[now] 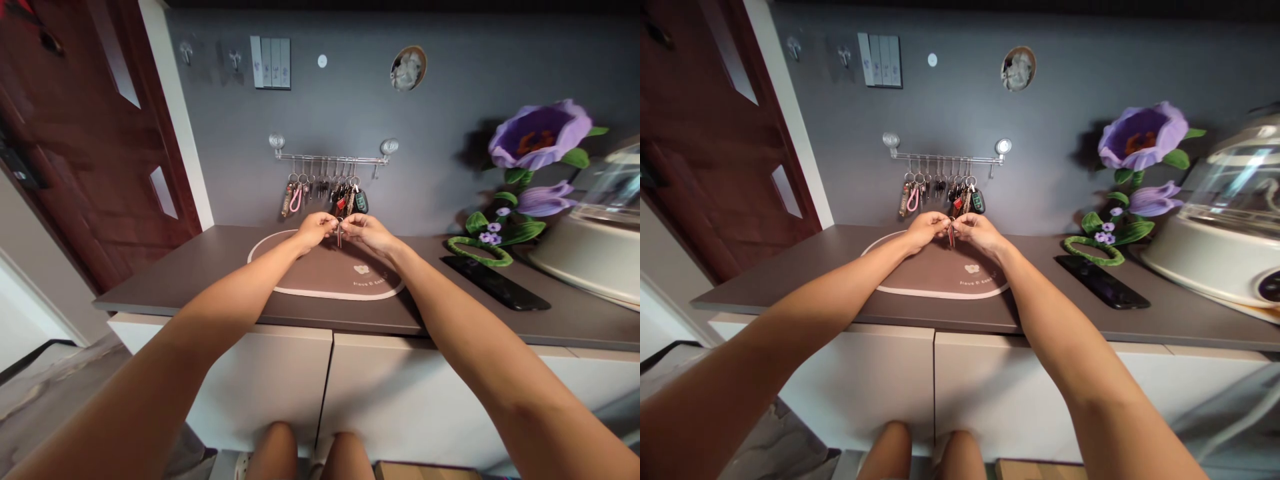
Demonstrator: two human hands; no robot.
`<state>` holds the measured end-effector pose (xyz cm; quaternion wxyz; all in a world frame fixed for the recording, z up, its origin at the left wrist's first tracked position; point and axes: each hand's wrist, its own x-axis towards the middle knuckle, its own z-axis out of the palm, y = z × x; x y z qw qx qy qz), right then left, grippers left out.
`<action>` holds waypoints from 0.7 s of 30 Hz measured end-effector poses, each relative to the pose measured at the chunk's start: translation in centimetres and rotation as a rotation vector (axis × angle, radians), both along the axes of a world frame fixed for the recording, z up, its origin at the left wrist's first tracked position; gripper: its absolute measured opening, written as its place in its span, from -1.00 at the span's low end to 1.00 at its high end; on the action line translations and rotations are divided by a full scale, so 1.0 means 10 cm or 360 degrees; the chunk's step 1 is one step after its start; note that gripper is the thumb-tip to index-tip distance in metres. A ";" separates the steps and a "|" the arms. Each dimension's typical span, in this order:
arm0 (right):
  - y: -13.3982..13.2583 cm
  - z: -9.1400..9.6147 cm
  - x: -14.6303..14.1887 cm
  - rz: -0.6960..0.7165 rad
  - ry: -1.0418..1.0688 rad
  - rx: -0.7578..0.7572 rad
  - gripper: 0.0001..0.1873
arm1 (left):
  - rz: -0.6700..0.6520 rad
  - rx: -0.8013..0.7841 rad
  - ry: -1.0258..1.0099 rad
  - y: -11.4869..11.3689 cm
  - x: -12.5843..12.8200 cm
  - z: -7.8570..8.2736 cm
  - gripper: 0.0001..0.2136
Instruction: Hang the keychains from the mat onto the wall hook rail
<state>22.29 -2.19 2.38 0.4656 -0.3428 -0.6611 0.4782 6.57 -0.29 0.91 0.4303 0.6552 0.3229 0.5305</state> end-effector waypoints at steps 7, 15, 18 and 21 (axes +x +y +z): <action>-0.01 -0.01 -0.01 -0.0031 0.0046 0.0178 -0.76 | 0.0026 0.0033 0.0042 -0.01 0.00 0.00 -0.83; 0.03 -0.03 0.04 -0.0067 0.0107 0.0319 -0.79 | 0.0069 0.0212 0.0106 -0.06 0.02 0.01 -0.77; 0.01 0.01 0.08 -0.0124 0.0179 0.0282 -0.78 | 0.0125 0.0220 0.0148 -0.07 0.02 0.01 -0.78; 0.02 0.08 0.14 -0.0203 0.0248 0.0222 -0.77 | 0.0184 0.0230 0.0207 -0.06 0.02 -0.02 -0.79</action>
